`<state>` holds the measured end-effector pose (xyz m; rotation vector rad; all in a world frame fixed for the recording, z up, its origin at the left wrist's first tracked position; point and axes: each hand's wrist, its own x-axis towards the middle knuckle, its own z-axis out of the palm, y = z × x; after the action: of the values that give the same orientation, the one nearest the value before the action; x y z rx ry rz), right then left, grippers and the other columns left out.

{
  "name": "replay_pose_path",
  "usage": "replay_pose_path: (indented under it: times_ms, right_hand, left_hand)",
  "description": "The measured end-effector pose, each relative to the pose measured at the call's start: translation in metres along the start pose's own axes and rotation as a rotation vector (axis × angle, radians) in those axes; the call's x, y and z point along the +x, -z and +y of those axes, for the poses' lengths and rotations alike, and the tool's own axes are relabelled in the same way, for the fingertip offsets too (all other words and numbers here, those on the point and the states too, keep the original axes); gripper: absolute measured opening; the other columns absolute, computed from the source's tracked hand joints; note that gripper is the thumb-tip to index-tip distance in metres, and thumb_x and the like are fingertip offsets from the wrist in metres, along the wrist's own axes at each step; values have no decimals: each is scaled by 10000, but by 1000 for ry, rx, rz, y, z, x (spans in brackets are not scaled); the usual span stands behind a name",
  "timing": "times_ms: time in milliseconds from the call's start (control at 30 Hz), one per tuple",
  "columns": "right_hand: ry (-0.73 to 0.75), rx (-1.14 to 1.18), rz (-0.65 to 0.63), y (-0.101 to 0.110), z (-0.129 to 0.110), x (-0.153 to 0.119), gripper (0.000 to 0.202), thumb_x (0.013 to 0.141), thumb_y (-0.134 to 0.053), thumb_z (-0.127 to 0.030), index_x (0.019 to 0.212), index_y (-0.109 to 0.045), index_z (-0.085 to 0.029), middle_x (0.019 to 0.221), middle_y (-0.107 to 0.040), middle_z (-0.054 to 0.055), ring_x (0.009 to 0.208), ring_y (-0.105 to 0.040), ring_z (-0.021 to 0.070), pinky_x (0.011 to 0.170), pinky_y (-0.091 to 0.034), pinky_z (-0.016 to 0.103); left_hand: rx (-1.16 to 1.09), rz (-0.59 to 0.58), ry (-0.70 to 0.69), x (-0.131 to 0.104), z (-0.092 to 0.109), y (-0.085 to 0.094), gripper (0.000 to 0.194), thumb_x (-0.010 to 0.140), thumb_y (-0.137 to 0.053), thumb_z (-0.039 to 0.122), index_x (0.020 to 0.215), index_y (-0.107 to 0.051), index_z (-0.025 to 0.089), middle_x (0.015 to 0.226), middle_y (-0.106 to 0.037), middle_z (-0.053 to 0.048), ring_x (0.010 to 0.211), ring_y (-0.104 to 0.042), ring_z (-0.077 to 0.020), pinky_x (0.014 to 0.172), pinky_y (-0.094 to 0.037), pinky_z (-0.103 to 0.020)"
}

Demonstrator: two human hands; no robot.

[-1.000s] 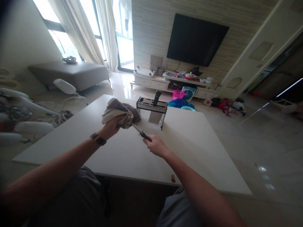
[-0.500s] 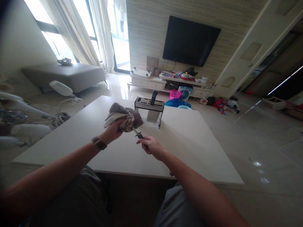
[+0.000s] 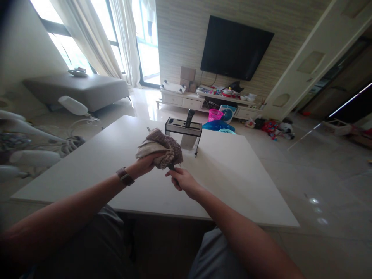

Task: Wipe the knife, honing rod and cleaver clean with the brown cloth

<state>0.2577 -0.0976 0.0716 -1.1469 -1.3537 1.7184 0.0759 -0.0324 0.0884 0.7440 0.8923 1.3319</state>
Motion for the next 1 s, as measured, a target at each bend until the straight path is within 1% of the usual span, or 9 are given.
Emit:
replay_pose_path:
  times_ms: [67, 133, 233, 400, 533, 667, 733, 867, 1000]
  right_hand:
    - [12, -30, 11, -2, -4, -1, 341, 841, -637, -496, 899, -647, -160, 460, -430, -92, 363, -309, 69, 390, -170, 250]
    - [14, -63, 7, -4, -8, -3, 329, 847, -633, -493, 878, -645, -166, 459, -423, -93, 369, -311, 69, 395, -177, 247]
    - [12, -119, 1, -6, -11, -8, 313, 841, -638, -474, 867, -655, -163, 475, -429, -89, 385, -330, 69, 397, -198, 242]
    - [15, -146, 22, -6, -12, -12, 312, 829, -635, -456, 874, -675, -150, 475, -424, -90, 390, -329, 68, 397, -204, 238]
    - [-1, -104, 31, -8, -11, -12, 327, 813, -647, -464, 882, -678, -146, 477, -433, -89, 383, -321, 68, 387, -189, 244]
    - [-2, -2, 36, -10, -8, -11, 356, 818, -652, -484, 880, -680, -134, 469, -419, -90, 371, -296, 63, 386, -170, 254]
    - [-6, 79, 36, -10, -6, -10, 373, 821, -662, -494, 891, -682, -128, 482, -413, -91, 375, -287, 58, 392, -159, 256]
    - [-1, 176, 36, -11, -4, -10, 389, 823, -679, -517, 895, -669, -136, 500, -425, -87, 385, -302, 57, 404, -158, 259]
    - [2, 140, 48, -13, -3, -10, 397, 815, -679, -540, 875, -643, -149, 485, -414, -95, 382, -301, 60, 393, -175, 254]
  left_hand:
    - [-19, -29, -24, 11, 6, 7, 250, 671, -827, 77, 897, -774, 170, 996, -795, -54, 1039, -707, -266, 961, -563, -370]
    - [-49, 0, -83, 23, 14, 18, 223, 705, -796, 77, 908, -758, 163, 999, -788, -38, 1032, -705, -216, 988, -550, -325]
    - [-115, 66, -174, 38, 26, 36, 232, 704, -769, 49, 899, -743, 171, 972, -784, -28, 974, -712, -181, 946, -573, -295]
    - [-177, 102, -204, 45, 35, 49, 209, 741, -734, 40, 897, -744, 178, 999, -782, -25, 958, -716, -152, 912, -590, -249]
    - [-244, 115, -162, 42, 32, 43, 162, 806, -699, 61, 914, -749, 171, 1001, -784, -30, 982, -724, -150, 926, -586, -242]
    - [-229, 100, -75, 30, 23, 31, 169, 808, -699, 61, 932, -766, 154, 978, -790, -41, 886, -733, -149, 861, -601, -241]
    - [-176, 59, -25, 19, 15, 22, 155, 797, -716, 74, 915, -771, 158, 977, -794, -46, 868, -737, -163, 824, -604, -250]
    - [-43, -81, 81, -4, -4, 4, 187, 761, -770, 105, 936, -781, 170, 1033, -794, -69, 1010, -745, -242, 909, -589, -320]
    - [-8, -136, 57, -13, -13, -2, 262, 696, -829, 130, 937, -768, 212, 1059, -793, -53, 1089, -732, -293, 927, -588, -361]
